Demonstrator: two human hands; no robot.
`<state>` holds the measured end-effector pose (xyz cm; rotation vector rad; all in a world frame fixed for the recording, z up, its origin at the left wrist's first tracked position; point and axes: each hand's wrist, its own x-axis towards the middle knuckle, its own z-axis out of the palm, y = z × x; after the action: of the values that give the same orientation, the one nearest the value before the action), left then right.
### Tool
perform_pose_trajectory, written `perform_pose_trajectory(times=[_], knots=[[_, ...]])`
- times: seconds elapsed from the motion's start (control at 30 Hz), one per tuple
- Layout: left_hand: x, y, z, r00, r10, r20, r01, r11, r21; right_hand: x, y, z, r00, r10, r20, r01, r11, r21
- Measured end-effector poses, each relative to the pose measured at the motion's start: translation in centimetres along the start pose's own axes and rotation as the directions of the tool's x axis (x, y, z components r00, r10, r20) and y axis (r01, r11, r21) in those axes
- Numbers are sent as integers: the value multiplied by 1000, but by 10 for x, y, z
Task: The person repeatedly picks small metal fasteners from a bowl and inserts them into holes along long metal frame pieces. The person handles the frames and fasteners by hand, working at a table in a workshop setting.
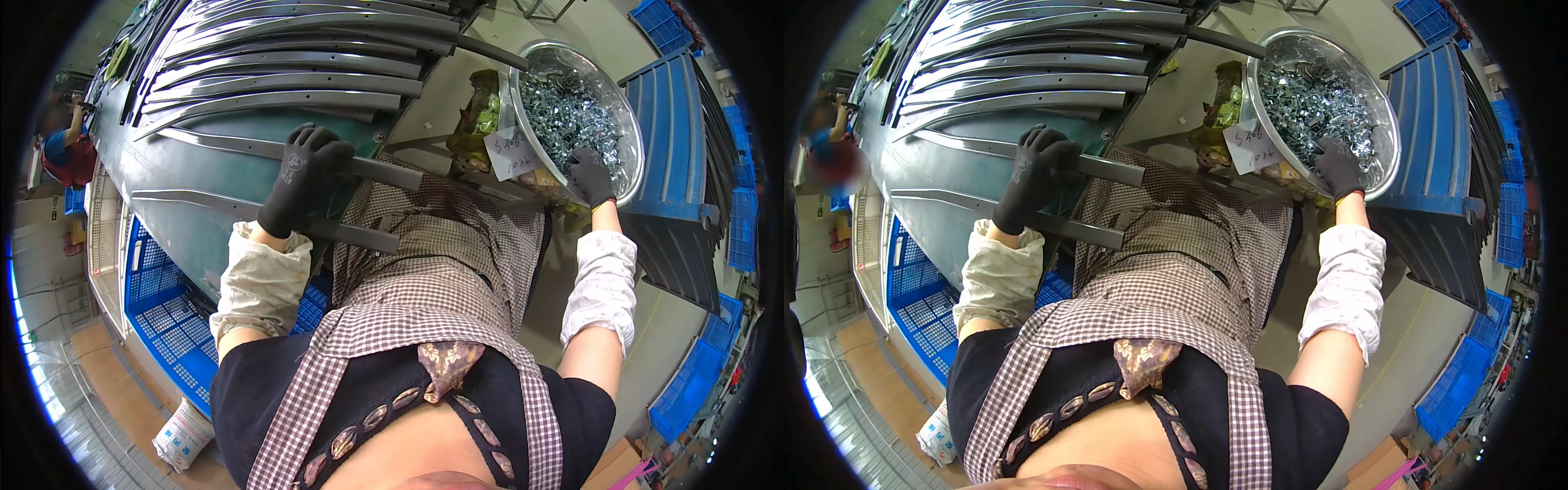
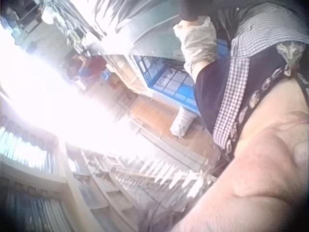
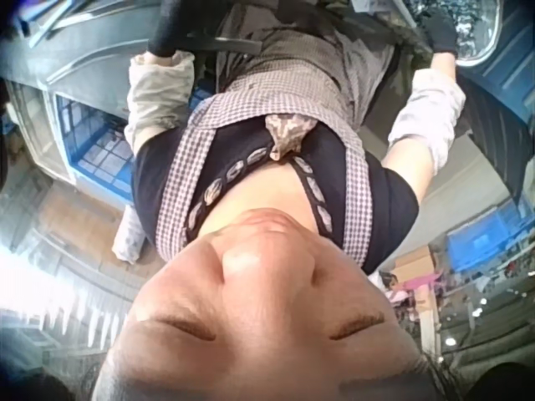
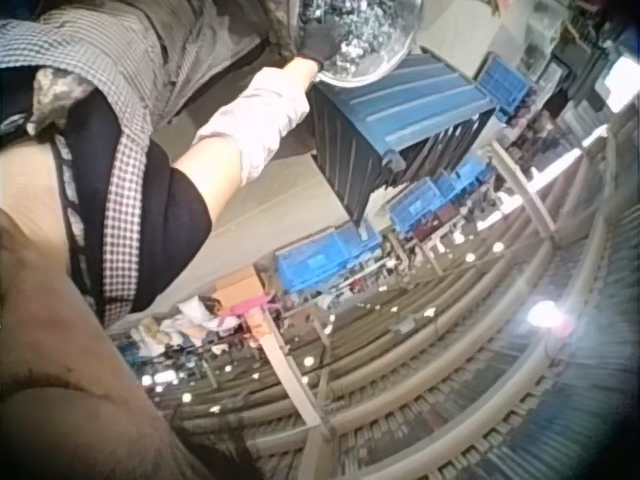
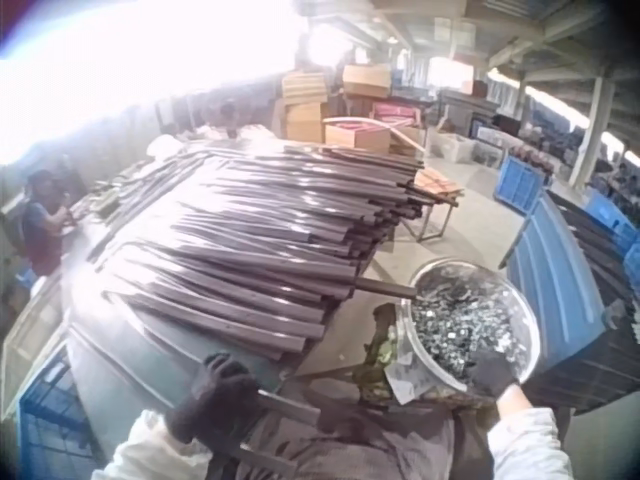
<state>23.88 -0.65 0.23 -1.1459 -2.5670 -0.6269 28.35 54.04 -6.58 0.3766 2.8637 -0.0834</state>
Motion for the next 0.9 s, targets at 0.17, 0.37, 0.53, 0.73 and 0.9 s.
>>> perform_pose_trajectory(times=[0.17,0.37,0.53,0.73,0.9], knots=[[-10,8,8,990,-142,-9,141,987,-78,-7,3,0,999,27,22,-29,996,79],[-7,5,12,999,-42,2,42,999,13,3,11,11,999,51,5,-51,999,5],[-8,6,13,994,-109,19,110,988,-108,5,39,17,988,-96,-118,125,953,275],[-1,14,11,992,-126,-6,123,979,-160,-6,52,15,991,-16,-133,89,819,567],[2,25,4,989,-148,-12,143,971,-190,-24,33,-32,998,2,-69,47,702,711]])
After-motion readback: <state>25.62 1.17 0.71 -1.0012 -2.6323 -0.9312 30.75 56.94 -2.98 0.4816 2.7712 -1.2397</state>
